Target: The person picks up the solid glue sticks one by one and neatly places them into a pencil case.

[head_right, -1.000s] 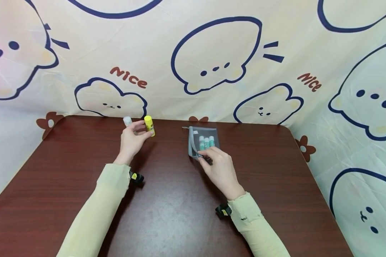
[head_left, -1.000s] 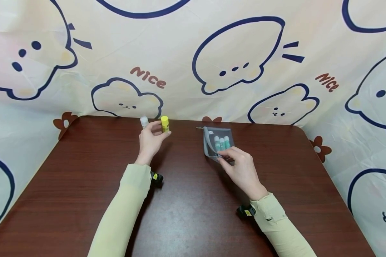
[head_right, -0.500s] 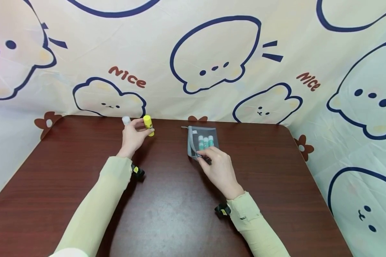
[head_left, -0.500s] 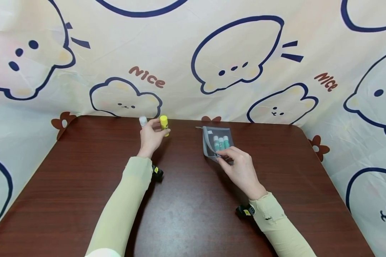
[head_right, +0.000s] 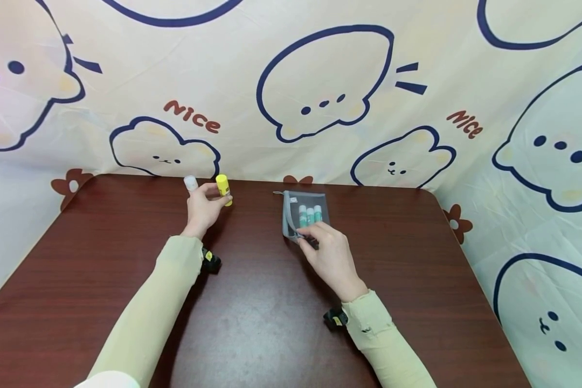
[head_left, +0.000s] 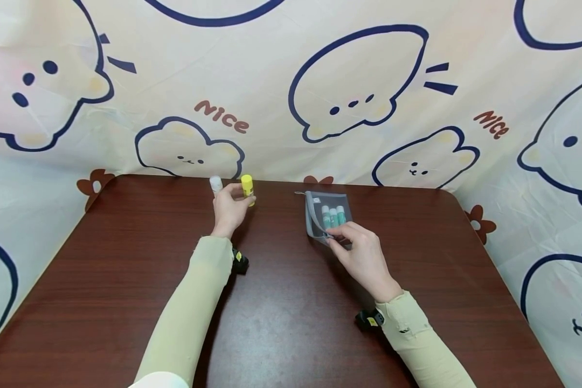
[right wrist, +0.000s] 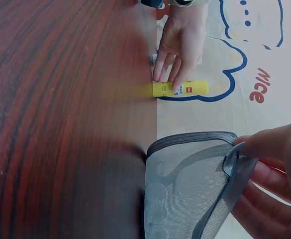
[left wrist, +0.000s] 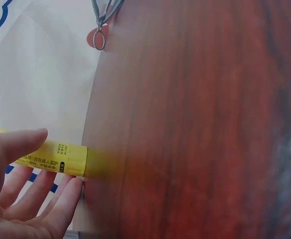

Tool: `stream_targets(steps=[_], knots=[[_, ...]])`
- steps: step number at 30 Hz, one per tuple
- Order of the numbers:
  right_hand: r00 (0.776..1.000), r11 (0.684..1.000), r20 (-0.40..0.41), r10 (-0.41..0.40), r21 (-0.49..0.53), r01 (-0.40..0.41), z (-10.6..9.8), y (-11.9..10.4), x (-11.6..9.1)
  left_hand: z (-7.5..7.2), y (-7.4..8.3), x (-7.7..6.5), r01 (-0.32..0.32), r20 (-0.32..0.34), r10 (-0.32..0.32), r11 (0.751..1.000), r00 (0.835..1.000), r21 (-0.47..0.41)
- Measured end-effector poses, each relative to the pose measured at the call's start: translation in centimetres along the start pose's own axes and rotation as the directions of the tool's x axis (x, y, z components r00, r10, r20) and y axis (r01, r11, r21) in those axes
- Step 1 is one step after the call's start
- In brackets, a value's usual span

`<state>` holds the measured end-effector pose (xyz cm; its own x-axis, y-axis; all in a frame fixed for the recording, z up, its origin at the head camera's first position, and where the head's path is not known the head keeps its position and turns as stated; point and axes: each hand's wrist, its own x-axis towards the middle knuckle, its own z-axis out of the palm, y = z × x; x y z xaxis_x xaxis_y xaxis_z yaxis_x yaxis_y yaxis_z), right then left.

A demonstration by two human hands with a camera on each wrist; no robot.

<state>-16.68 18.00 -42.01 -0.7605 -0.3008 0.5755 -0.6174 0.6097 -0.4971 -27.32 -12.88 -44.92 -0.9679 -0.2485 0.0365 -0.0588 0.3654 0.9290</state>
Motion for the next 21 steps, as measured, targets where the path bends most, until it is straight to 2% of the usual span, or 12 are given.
stream_targets(steps=[15,21], knots=[[1.000,1.000,0.009,0.008,-0.005,-0.008,-0.09,-0.05,-0.04,-0.08,-0.14,0.04,0.025,0.008,-0.025,1.000,1.000,-0.009],[1.000,1.000,0.010,0.009,-0.015,-0.009,-0.18,0.00,-0.01,-0.16,0.10,0.00,-0.016,0.014,0.016,1.000,1.000,0.010]])
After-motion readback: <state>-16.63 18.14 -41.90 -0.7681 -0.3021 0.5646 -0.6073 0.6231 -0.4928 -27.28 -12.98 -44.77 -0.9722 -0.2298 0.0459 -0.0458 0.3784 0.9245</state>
